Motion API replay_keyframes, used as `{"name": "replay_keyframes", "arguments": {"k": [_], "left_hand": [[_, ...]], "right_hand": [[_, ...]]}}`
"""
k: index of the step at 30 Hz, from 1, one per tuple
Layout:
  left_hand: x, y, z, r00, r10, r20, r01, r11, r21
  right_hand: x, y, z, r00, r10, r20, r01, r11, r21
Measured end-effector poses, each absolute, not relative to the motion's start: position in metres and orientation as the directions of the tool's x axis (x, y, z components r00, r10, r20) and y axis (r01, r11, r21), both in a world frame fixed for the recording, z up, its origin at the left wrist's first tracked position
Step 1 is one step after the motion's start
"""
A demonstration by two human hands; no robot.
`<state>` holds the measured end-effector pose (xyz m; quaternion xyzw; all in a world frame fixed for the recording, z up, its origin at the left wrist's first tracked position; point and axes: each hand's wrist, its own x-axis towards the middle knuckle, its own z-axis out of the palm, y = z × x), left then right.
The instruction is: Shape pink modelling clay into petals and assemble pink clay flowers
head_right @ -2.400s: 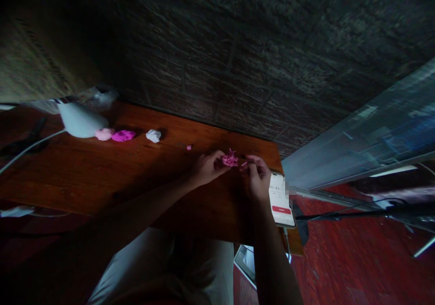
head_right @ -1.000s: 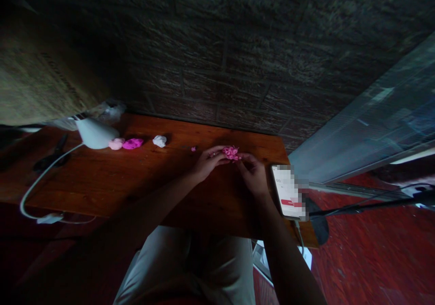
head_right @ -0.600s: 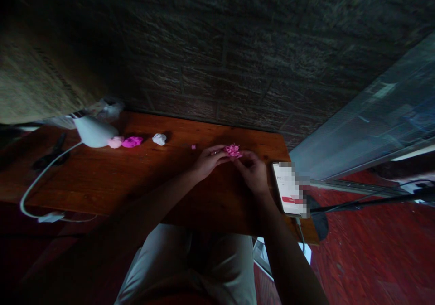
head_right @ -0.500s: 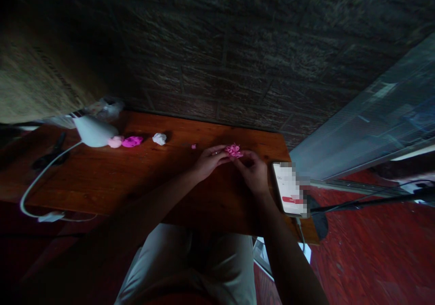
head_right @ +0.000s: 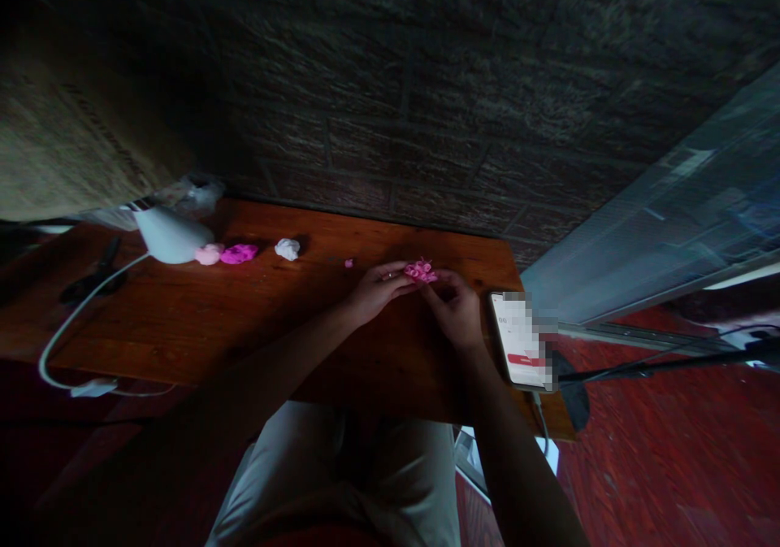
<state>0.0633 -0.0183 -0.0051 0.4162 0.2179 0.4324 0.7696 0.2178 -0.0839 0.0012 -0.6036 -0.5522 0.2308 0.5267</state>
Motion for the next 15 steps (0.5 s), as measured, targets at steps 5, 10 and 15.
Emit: {"name": "replay_keyframes", "arguments": {"k": [5,10,15], "left_hand": [[0.0639,-0.0181,-0.0056,0.532,0.847,0.013,-0.503,0.304,0.809],[0.063,-0.0167,-0.0074,0.55,0.835,0.015,-0.508,0.321,0.8],[0.062,-0.0159,-0.0069,0.569,0.822,-0.024,-0.491,0.363,0.792]], "right_hand": [[0.2196,-0.0832,-0.0002,0.285,0.914,0.29,0.421,0.152,-0.894],[0.2188,-0.0829,0.0014,0.29,0.912,0.289,0.378,0.168,-0.91],[0.2167,-0.0837,0.0076,0.302,0.921,0.247,0.314,0.149,-0.938]]}}
